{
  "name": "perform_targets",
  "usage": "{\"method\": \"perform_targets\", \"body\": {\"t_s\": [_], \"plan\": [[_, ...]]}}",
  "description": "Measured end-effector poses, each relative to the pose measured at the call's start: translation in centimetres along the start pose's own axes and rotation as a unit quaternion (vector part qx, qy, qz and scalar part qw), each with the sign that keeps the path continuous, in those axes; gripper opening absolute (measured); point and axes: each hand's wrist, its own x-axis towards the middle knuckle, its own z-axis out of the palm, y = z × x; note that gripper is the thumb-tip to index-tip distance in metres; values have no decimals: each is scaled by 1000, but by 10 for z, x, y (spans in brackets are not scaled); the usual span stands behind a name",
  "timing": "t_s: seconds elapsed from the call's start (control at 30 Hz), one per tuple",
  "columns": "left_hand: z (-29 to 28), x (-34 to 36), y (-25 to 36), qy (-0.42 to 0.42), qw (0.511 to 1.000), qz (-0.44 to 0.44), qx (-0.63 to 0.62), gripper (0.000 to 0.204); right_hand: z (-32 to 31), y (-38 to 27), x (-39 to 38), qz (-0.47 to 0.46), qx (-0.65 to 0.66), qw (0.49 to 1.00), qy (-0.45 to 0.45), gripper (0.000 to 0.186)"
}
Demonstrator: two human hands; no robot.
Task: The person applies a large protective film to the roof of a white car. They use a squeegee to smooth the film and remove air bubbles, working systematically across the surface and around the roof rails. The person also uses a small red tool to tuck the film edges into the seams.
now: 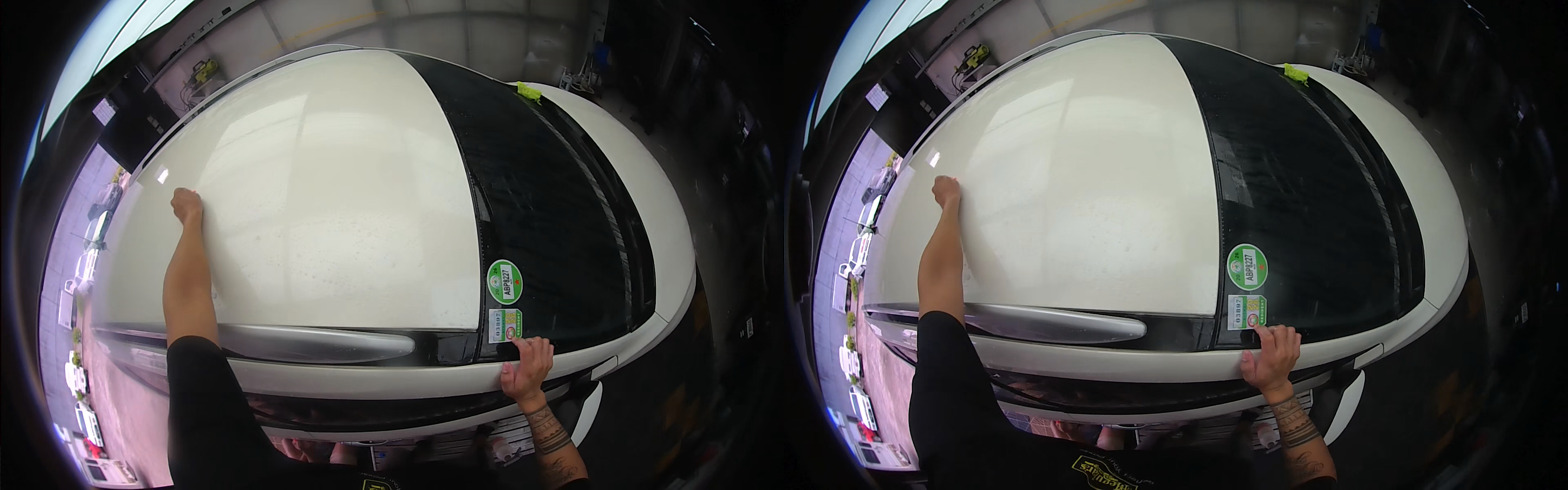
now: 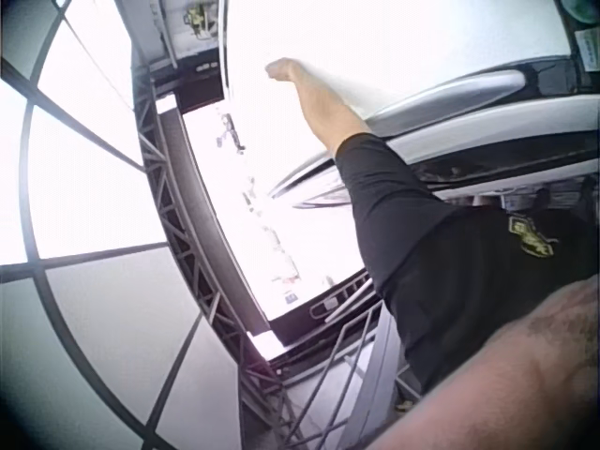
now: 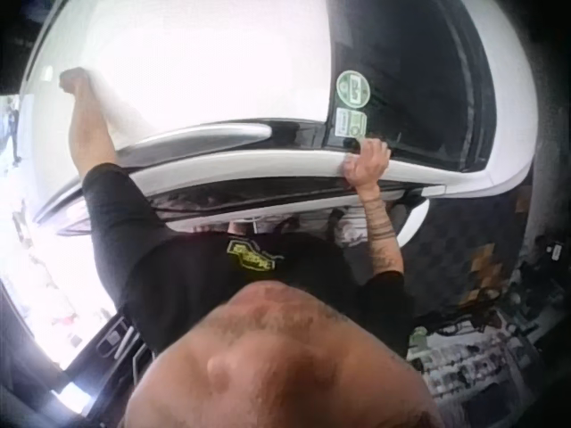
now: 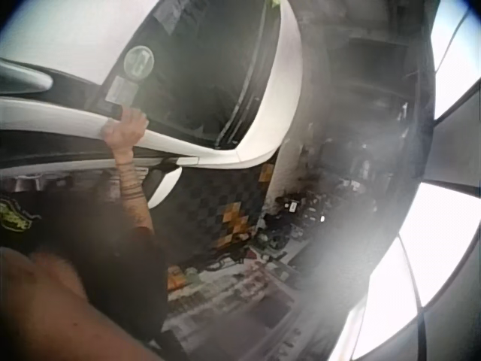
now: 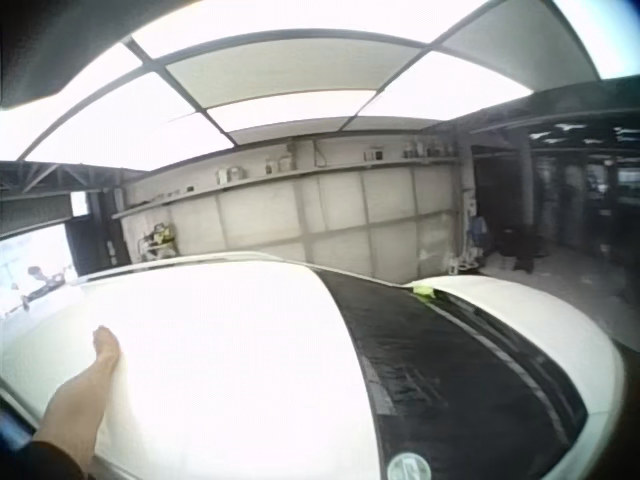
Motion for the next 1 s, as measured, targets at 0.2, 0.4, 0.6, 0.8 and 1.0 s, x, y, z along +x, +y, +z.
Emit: {"method": "perform_targets", "body": {"t_s": [0.2,0.4,0.6,0.8,1.0], "plan": [[19,-118,259,-105,984,66,-130,20,-16,11,-8,5,-86,996,-9,47],[-14,-214,390,-187,919,245,-244,13,-13,8,0,-10,-24,999,-36,41],[-46,-68,30,-46,994,-80,-54,18,-9,3,7,4,-22,1000,7,38],[-25,-134,246,-106,985,63,-117,20,-14,9,1,8,-47,999,5,38],[-27,-230,390,-208,919,244,-227,12,-16,11,-2,5,-35,999,-20,36]]}}
